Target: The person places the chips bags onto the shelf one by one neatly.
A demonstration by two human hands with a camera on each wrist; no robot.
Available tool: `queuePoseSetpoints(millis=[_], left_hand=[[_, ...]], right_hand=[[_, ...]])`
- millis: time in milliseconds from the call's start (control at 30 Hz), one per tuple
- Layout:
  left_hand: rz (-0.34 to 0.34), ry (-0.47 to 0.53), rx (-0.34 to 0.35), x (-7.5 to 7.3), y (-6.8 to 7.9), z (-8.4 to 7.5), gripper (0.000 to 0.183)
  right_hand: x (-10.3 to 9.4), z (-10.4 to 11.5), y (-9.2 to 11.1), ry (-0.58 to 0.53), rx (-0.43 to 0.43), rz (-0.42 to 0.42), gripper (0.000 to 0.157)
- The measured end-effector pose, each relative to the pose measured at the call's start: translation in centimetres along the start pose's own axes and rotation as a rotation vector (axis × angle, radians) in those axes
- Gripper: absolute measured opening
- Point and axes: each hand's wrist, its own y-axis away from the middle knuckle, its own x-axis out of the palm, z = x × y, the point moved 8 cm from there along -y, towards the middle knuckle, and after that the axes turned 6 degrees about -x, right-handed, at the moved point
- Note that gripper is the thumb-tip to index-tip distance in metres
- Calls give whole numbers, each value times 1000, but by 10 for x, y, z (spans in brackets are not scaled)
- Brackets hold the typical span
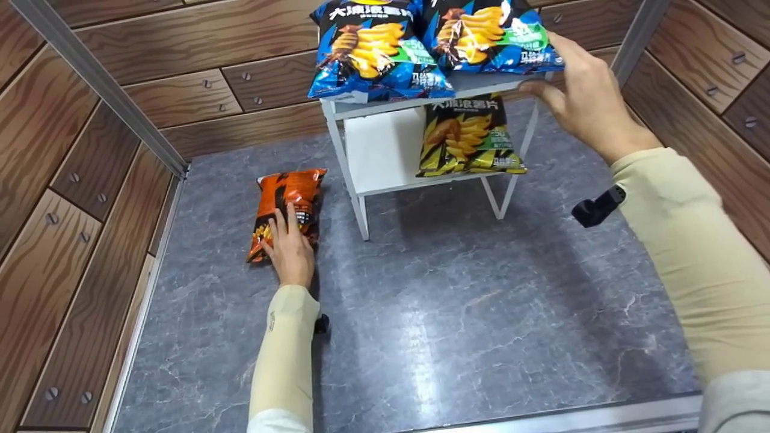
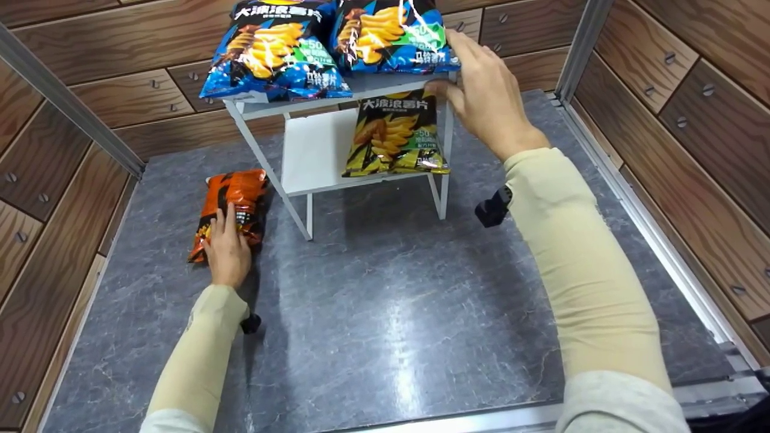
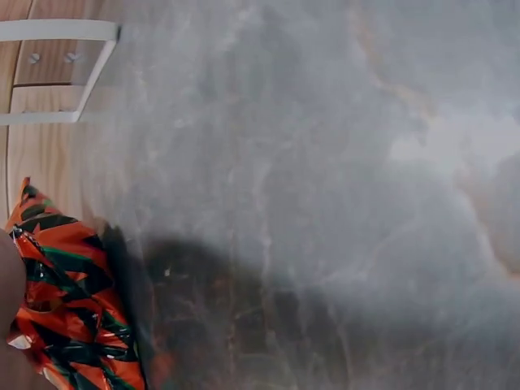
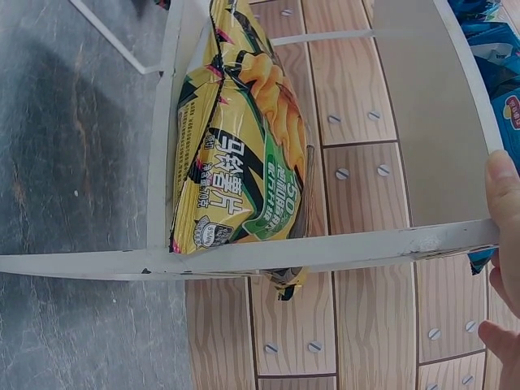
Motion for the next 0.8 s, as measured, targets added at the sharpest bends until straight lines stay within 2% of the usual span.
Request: queuePoseSetpoints(millis=[133,367,567,800], left_hand=[[-32,44,-14,-8,-2,2,62],[-93,45,-27,-21,-6,4,58],[-147,106,-32,-31,-6,10,50],[-164,232,-108,-38,-9,20,54]], right_hand=[[0,1,0,-13,-12,-14,63],[-1,-1,1,-20,8,-6,64],[-1,-1,0,-14,5,-9,64],[-1,0,0,-14,-3,-8,63]])
